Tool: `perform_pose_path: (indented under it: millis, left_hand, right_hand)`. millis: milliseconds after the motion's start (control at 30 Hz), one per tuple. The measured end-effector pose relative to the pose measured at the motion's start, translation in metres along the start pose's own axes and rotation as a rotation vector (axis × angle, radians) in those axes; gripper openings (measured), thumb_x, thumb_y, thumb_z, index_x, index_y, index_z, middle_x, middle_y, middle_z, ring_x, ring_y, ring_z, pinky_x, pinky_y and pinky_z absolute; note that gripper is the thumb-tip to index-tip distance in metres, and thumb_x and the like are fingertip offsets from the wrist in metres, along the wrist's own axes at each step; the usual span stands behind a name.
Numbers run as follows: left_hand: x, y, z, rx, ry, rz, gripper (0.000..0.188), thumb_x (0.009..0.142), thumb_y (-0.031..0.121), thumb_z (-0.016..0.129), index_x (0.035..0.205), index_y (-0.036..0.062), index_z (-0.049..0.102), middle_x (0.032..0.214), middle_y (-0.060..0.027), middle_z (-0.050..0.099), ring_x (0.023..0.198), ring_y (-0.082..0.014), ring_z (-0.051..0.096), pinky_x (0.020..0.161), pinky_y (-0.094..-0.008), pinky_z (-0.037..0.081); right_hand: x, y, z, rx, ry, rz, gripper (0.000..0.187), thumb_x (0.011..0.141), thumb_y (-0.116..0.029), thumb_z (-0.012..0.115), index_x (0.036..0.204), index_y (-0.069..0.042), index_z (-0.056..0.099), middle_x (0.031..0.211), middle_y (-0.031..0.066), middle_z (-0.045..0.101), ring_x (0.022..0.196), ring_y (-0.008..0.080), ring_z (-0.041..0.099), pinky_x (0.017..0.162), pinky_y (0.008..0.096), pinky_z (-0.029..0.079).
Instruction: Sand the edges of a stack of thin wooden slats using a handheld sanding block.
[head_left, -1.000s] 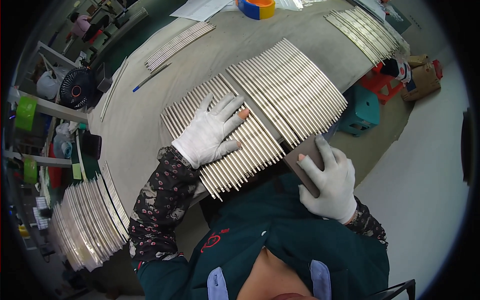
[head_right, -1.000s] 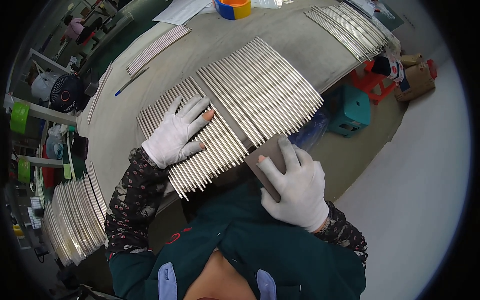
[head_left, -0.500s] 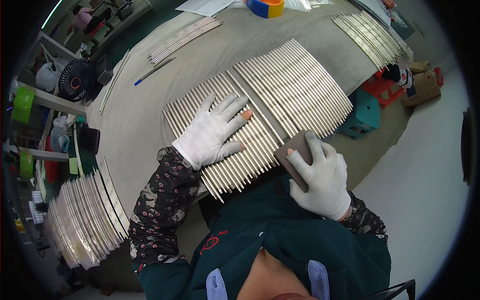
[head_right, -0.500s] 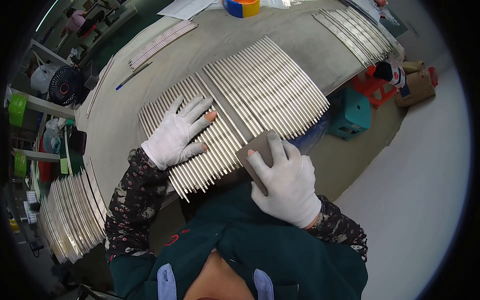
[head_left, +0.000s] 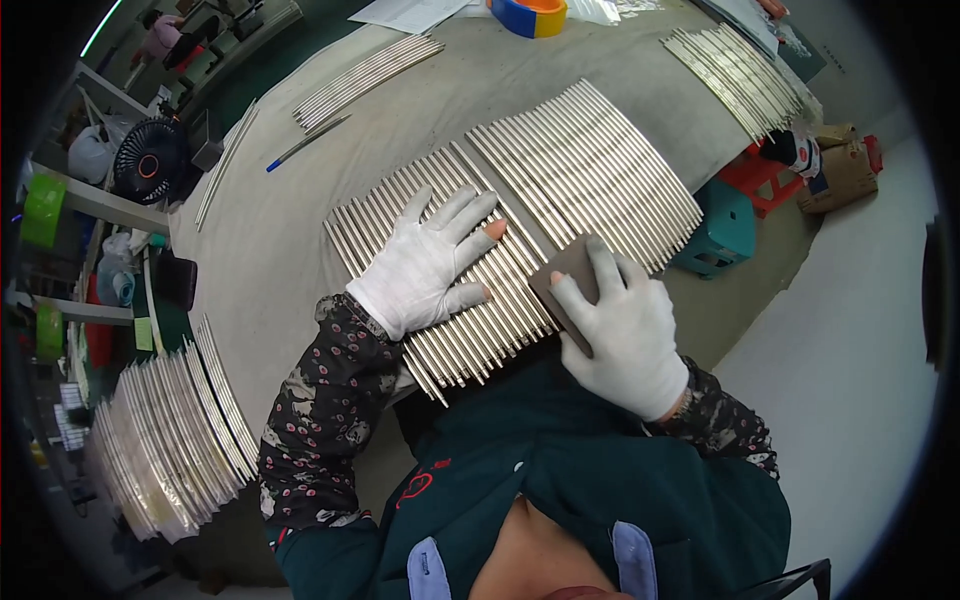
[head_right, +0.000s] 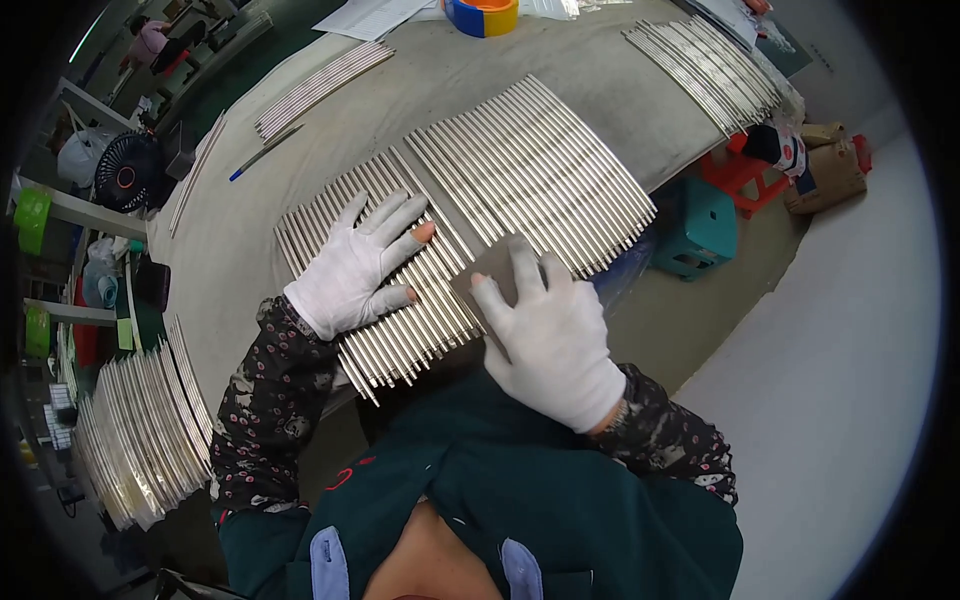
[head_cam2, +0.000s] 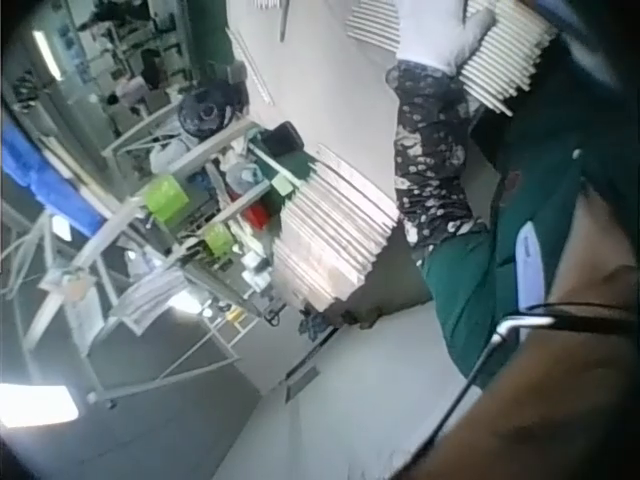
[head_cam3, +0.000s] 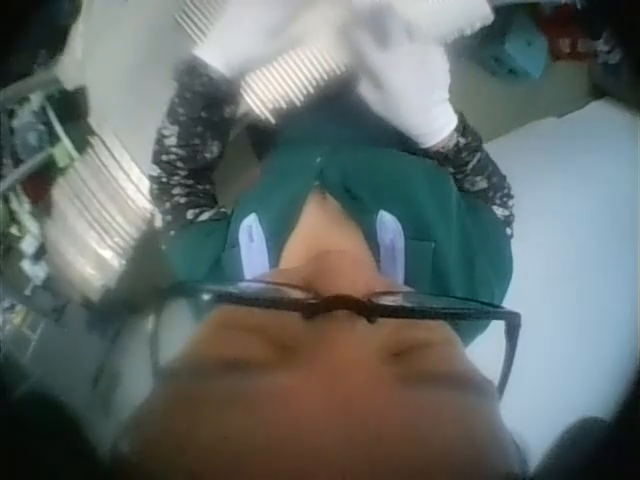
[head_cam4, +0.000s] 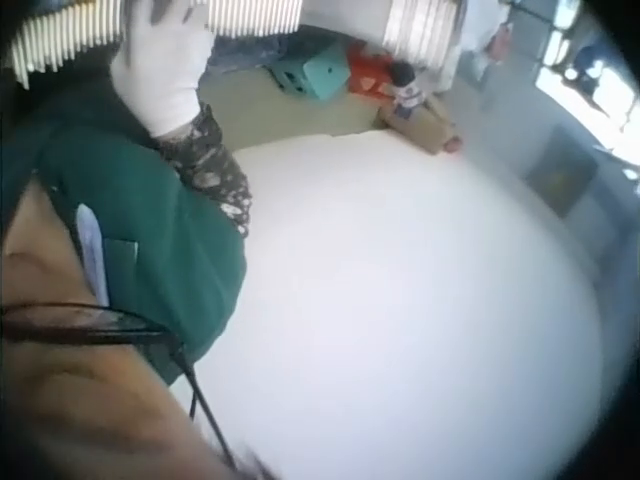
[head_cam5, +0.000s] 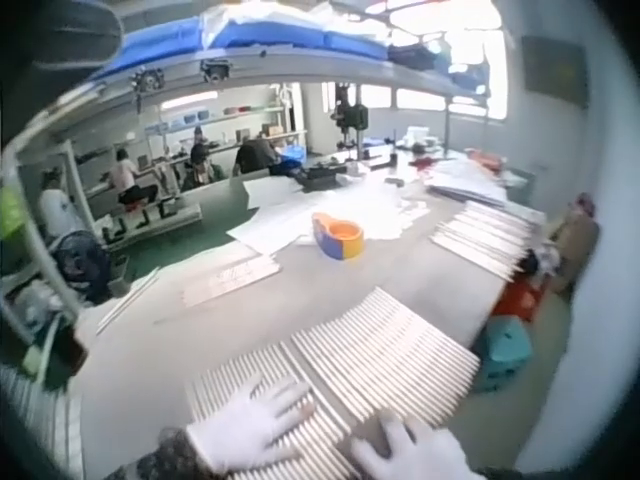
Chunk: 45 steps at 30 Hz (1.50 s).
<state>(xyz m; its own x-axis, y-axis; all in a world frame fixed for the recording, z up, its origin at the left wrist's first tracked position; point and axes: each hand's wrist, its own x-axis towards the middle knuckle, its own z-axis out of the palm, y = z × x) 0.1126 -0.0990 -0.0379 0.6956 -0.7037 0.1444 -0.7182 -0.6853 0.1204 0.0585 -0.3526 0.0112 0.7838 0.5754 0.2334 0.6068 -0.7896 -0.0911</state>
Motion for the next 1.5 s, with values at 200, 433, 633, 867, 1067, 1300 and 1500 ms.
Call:
perform_pose_path:
  millis: [200, 433, 633, 867, 1067, 1300, 1500]
  left_hand:
    - [-0.001, 0.002, -0.007, -0.002, -0.087, -0.014, 0.072, 0.092, 0.062, 0.033, 0.148, 0.0167, 0.027, 0.150, -0.0171, 0.028, 0.138, -0.0387, 0.028, 0.110, -0.0606, 0.016]
    - [0.026, 0.010, -0.029, 0.056, -0.096, 0.002, 0.072, 0.092, 0.064, 0.030, 0.146, 0.0166, 0.030, 0.151, -0.0180, 0.027, 0.139, -0.0377, 0.026, 0.111, -0.0602, 0.016]
    - [0.049, -0.002, -0.032, 0.029, -0.103, -0.025, 0.076, 0.092, 0.066, 0.028, 0.146, 0.0129, 0.030, 0.152, -0.0193, 0.024, 0.141, -0.0388, 0.022, 0.113, -0.0570, 0.014]
    - [0.097, -0.012, -0.009, 0.004, -0.100, -0.022, 0.074, 0.092, 0.064, 0.032, 0.146, 0.0133, 0.029, 0.152, -0.0201, 0.023, 0.140, -0.0399, 0.022, 0.113, -0.0543, 0.017]
    - [0.155, 0.008, 0.009, -0.018, -0.047, 0.096, 0.068, 0.092, 0.054, 0.042, 0.143, 0.0104, 0.034, 0.150, -0.0192, 0.027, 0.138, -0.0387, 0.026, 0.112, -0.0542, 0.020]
    - [0.194, 0.017, 0.027, 0.047, -0.062, 0.109, 0.068, 0.091, 0.054, 0.044, 0.142, 0.0099, 0.035, 0.149, -0.0177, 0.030, 0.139, -0.0372, 0.026, 0.111, -0.0587, 0.017]
    - [0.212, 0.017, 0.034, 0.094, -0.016, 0.110, 0.066, 0.091, 0.052, 0.045, 0.140, 0.0091, 0.041, 0.148, -0.0132, 0.036, 0.139, -0.0318, 0.029, 0.113, -0.0537, 0.018]
  right_hand:
    - [-0.065, 0.030, -0.025, 0.055, -0.051, 0.073, 0.055, 0.055, -0.021, 0.072, 0.110, -0.016, 0.062, 0.128, 0.0222, 0.049, 0.100, 0.0328, 0.055, 0.071, 0.0422, 0.045]
    - [-0.064, 0.043, -0.007, 0.071, 0.044, 0.234, 0.053, 0.057, -0.021, 0.073, 0.109, -0.015, 0.063, 0.126, 0.0235, 0.052, 0.095, 0.0332, 0.057, 0.072, 0.0414, 0.047]
    - [-0.065, 0.055, -0.011, 0.155, 0.018, 0.217, 0.053, 0.056, -0.020, 0.071, 0.109, -0.014, 0.064, 0.125, 0.0251, 0.053, 0.094, 0.0352, 0.057, 0.075, 0.0430, 0.047]
    - [-0.076, 0.078, -0.012, 0.094, 0.059, 0.268, 0.053, 0.056, -0.019, 0.072, 0.108, -0.014, 0.064, 0.125, 0.0253, 0.053, 0.094, 0.0348, 0.057, 0.074, 0.0424, 0.048]
    - [-0.076, 0.092, -0.011, 0.109, 0.070, 0.291, 0.053, 0.056, -0.020, 0.072, 0.108, -0.014, 0.064, 0.124, 0.0259, 0.054, 0.091, 0.0348, 0.059, 0.071, 0.0422, 0.049]
    - [-0.077, 0.115, -0.007, 0.076, 0.070, 0.346, 0.052, 0.057, -0.020, 0.073, 0.108, -0.014, 0.064, 0.124, 0.0247, 0.054, 0.091, 0.0338, 0.059, 0.071, 0.0419, 0.049]
    - [-0.073, 0.136, -0.004, 0.042, 0.089, 0.329, 0.051, 0.058, -0.020, 0.073, 0.108, -0.015, 0.065, 0.125, 0.0230, 0.053, 0.095, 0.0330, 0.058, 0.074, 0.0411, 0.048]
